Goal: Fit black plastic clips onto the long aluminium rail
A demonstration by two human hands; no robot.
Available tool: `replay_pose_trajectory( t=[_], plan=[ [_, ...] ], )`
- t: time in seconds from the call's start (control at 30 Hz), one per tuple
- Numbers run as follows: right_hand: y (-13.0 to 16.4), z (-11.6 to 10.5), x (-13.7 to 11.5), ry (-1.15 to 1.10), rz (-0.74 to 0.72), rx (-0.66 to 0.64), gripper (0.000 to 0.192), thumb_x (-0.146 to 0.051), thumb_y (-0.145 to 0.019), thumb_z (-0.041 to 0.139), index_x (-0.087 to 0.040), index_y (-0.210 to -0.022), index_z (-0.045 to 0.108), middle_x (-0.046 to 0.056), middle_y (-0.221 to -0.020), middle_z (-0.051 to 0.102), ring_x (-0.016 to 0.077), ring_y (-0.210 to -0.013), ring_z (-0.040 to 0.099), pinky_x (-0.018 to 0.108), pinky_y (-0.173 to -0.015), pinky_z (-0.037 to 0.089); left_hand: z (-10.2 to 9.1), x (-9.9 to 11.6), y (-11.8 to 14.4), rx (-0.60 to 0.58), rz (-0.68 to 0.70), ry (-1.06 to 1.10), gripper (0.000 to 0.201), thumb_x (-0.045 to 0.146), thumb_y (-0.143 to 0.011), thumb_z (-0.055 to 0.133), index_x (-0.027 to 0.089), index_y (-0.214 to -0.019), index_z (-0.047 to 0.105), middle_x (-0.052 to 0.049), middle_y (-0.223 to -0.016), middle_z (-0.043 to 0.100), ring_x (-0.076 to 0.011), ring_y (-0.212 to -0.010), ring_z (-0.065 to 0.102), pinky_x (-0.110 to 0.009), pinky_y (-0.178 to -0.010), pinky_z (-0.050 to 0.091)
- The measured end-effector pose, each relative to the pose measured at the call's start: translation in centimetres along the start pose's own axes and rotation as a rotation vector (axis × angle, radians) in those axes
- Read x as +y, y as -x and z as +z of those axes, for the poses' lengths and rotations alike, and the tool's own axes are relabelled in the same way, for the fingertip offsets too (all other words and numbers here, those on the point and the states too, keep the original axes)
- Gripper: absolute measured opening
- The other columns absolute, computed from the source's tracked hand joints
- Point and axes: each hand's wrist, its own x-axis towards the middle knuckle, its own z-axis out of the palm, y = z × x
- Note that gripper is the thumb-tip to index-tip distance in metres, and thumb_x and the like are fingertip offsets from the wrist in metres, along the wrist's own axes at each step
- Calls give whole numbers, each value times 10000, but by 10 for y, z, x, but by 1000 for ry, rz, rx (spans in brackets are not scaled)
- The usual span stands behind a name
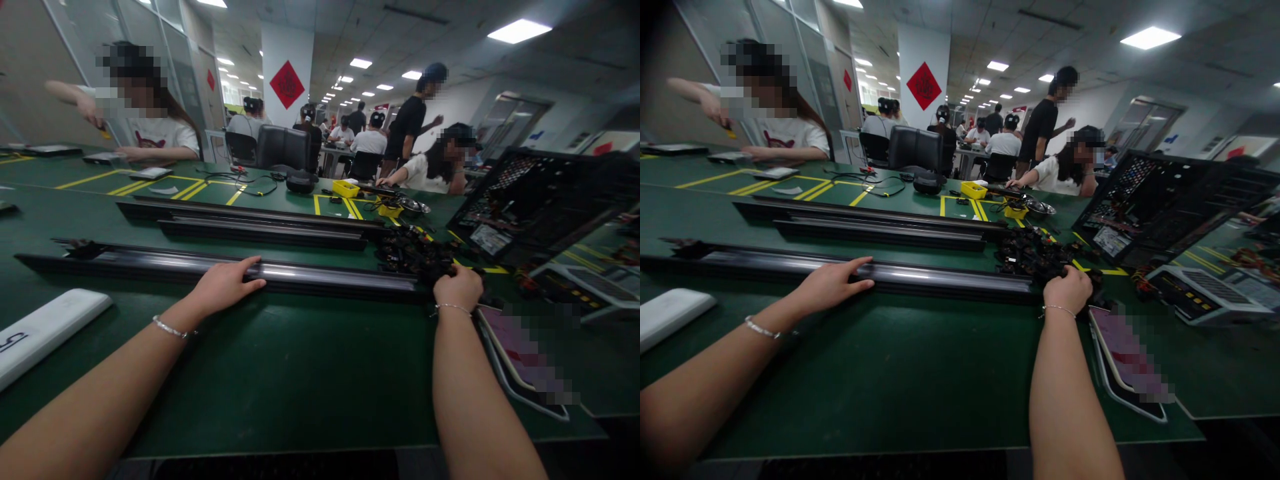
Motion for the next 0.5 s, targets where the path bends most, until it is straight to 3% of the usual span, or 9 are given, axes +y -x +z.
replay_pose_trajectory(
  t=[0.13, 0.2, 0.27, 0.33, 0.4, 0.5],
  plan=[
    [7, -1, -9, 52, -14, 82, 464, -222, -774, 427, -94, -1208, 531, 182, -1355, 381, 360, -1286, 239, 525, -995, 273, -4, -2, 0, 44, -53, 118, 591, 617, -808, 313, 279, -1272, 454, -37, -1004, 669, -229, -889, 619, -323, -727, 451],
    [12, -3, -20, 44, -52, 121, 482, -253, -792, 414, -95, -1239, 500, 172, -1385, 351, 345, -1305, 219, 521, -1007, 263, -6, -7, -1, 158, -78, 127, 539, 569, -830, 309, 252, -1221, 503, -44, -992, 658, -220, -904, 603, -323, -766, 450],
    [19, -3, -36, 9, -189, 120, 489, -271, -817, 385, -80, -1257, 478, 171, -1384, 360, 311, -1311, 229, 483, -1032, 255, -11, -17, -1, 331, -110, 73, 501, 516, -839, 326, 216, -1182, 535, -69, -1038, 629, -232, -994, 558, -344, -875, 414],
    [29, 0, -54, -37, -368, 70, 478, -287, -831, 369, -86, -1248, 490, 155, -1367, 391, 282, -1307, 253, 452, -1047, 251, -17, -31, -1, 485, -194, 7, 491, 482, -837, 347, 192, -1188, 532, -99, -1144, 569, -254, -1101, 487, -374, -964, 354],
    [42, 6, -69, -81, -527, -11, 457, -302, -833, 370, -113, -1220, 522, 129, -1349, 421, 262, -1295, 281, 438, -1051, 252, -24, -49, 0, 556, -306, 0, 532, 475, -833, 368, 137, -1225, 491, -140, -1228, 502, -280, -1180, 413, -401, -1006, 310],
    [60, 14, -84, -83, -646, -149, 426, -322, -828, 391, -133, -1161, 579, 105, -1318, 469, 245, -1276, 316, 396, -1040, 281, -35, -84, 1, 519, -459, 62, 665, 520, -834, 360, 29, -1282, 385, -219, -1356, 345, -341, -1264, 290, -475, -1028, 260]
  ],
)
